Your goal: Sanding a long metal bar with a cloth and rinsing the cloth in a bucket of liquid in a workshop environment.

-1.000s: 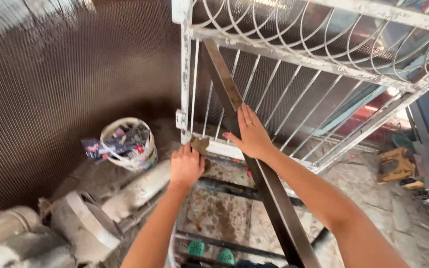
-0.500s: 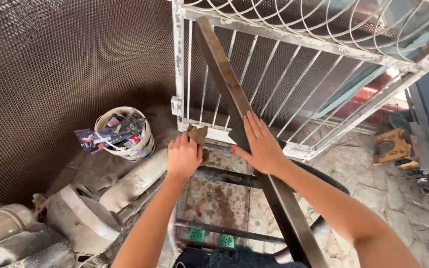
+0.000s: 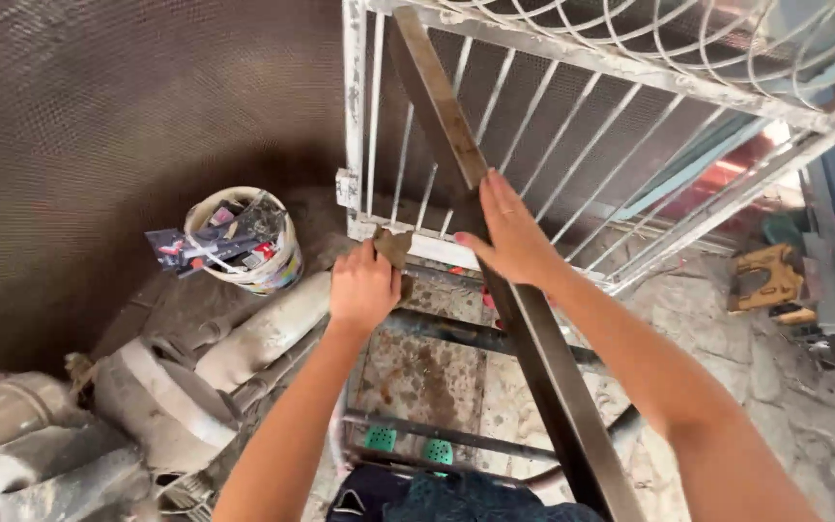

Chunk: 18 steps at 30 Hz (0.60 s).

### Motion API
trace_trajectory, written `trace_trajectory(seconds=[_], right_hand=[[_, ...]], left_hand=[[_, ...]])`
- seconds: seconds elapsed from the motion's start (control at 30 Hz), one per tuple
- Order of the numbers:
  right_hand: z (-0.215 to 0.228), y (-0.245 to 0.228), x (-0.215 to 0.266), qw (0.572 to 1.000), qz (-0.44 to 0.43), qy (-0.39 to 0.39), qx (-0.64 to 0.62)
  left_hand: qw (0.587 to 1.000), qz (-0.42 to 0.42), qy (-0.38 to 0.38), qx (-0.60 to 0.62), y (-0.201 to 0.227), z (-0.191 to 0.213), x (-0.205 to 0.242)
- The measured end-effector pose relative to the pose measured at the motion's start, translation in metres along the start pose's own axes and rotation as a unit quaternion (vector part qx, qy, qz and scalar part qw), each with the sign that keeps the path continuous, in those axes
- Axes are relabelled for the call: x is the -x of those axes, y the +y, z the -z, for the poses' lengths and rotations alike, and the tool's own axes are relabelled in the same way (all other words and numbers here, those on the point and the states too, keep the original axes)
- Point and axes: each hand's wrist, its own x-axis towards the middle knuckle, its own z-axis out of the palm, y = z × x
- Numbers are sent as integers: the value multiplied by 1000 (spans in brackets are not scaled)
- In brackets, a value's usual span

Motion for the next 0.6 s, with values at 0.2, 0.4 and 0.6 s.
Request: trace_trajectory(seconds=[0.2,0.4,0.6], right_hand=[[69,-65,146,987,-40,-155,11],[33,-29,57,998,-1,-63,16],[44,-40,81,997,-4,-83,-10]], left_hand=[[1000,-12,-5,3,1,-5,2],[1000,-15,16,-2,2,-12,2],[1000,-21,20,12,3,-3,2]])
